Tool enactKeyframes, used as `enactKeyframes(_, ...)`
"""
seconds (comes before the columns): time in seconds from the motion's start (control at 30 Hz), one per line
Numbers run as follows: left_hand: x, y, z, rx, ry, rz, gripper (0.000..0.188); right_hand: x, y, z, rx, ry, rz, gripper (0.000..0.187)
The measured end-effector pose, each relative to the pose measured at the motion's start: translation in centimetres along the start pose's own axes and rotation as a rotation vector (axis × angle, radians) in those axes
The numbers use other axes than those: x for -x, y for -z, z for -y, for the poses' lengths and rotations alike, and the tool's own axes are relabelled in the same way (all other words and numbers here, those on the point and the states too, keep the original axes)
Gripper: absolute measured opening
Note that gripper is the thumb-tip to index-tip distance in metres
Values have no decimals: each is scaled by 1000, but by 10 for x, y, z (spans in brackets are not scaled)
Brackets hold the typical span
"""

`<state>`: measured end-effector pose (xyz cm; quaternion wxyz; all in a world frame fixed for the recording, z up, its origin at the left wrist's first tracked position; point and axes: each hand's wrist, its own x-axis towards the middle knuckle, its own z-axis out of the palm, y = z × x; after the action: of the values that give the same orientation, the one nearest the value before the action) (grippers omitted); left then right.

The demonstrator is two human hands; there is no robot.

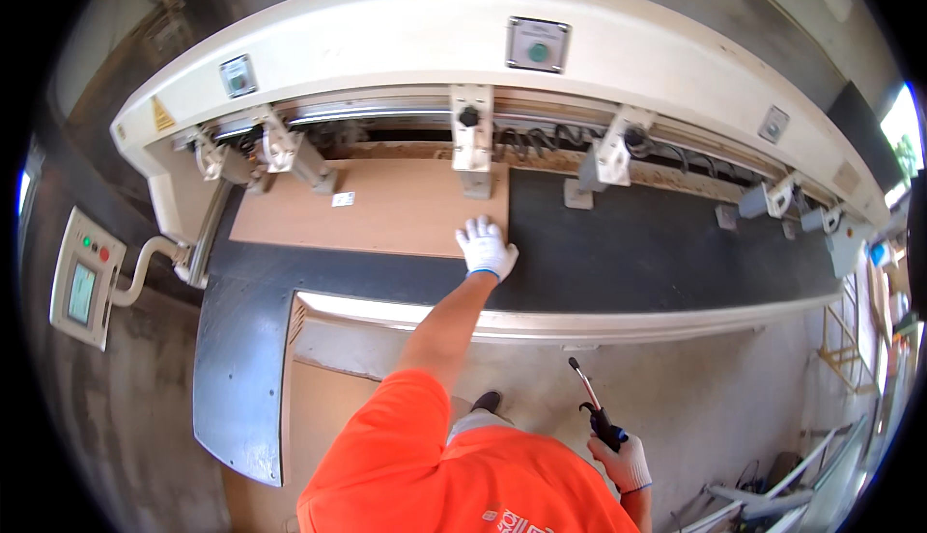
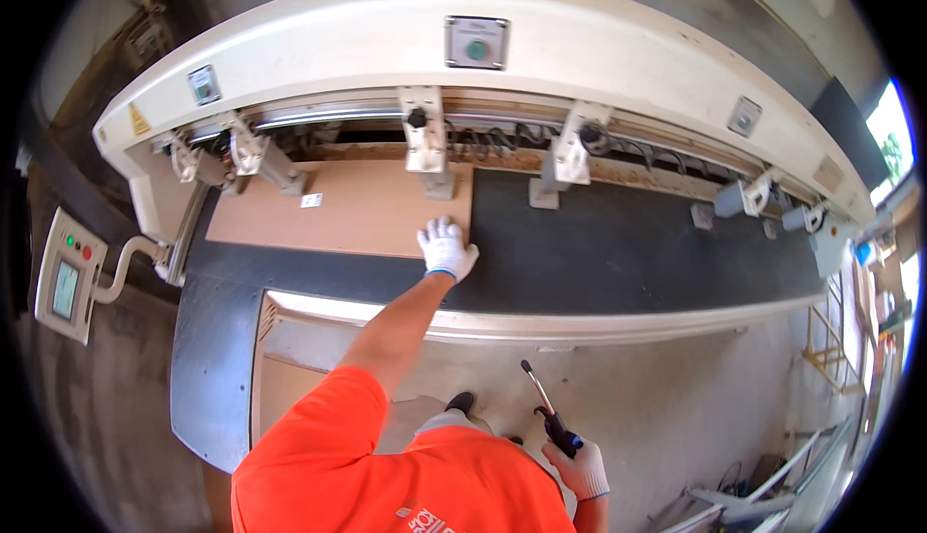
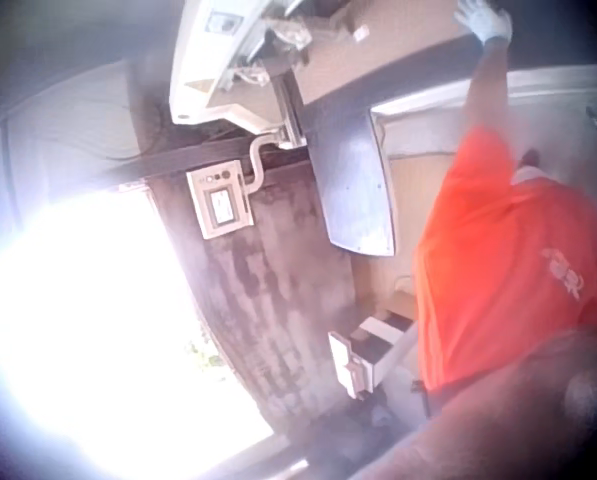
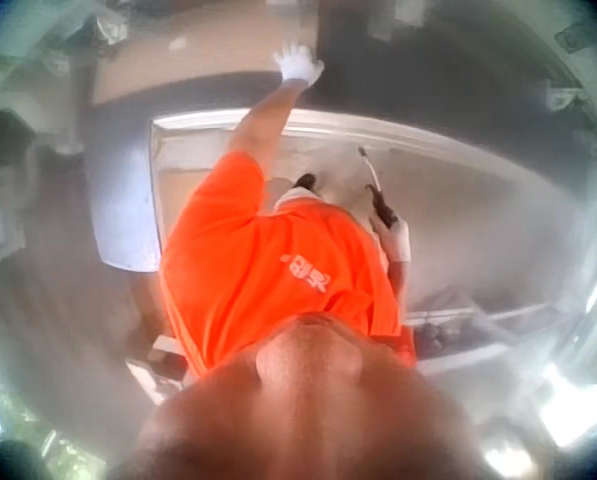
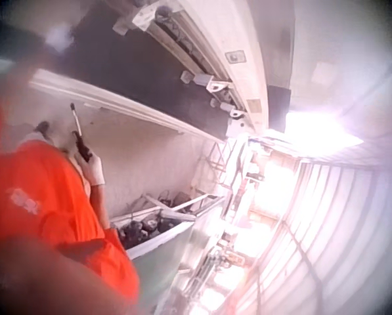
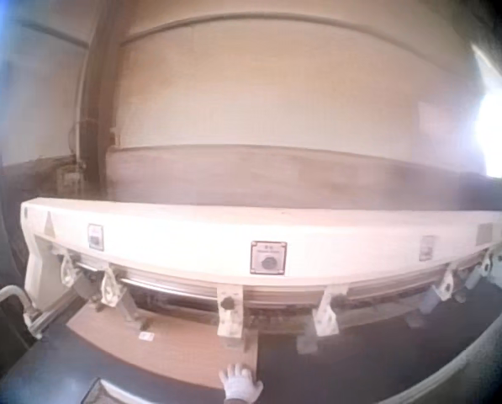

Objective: The person processes wooden boards using a large industrial edge-banding machine. They place a board into the machine, blow off dust using an air nozzle, and then stack the finished pieces on a nearby table.

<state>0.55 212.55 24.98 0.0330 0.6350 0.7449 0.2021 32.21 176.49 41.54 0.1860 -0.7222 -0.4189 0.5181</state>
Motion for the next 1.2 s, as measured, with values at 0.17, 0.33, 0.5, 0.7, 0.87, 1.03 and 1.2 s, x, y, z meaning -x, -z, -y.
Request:
enactKeyframes(0.17,26,-13,-3,125,-47,-111,54,-8,20,-4,-22,-8,21,34)
enactKeyframes(0.33,78,-33,-64,204,-155,-209,52,-31,53,-45,-185,-4,-9,33)
enactKeyframes(0.5,110,-82,-206,256,-179,-135,63,-49,116,-53,-173,24,-35,30)
enactKeyframes(0.7,129,-119,-362,603,-556,176,63,-82,205,-60,-115,10,-232,26)
enactKeyframes(0.87,108,-52,-236,123,-75,-389,46,-102,264,-42,187,-17,-34,43)
enactKeyframes(1.03,110,11,-70,-171,655,-303,70,-127,234,-18,438,124,143,49)
enactKeyframes(1.2,107,-11,-107,22,417,-141,76,-155,184,-4,181,103,222,45)
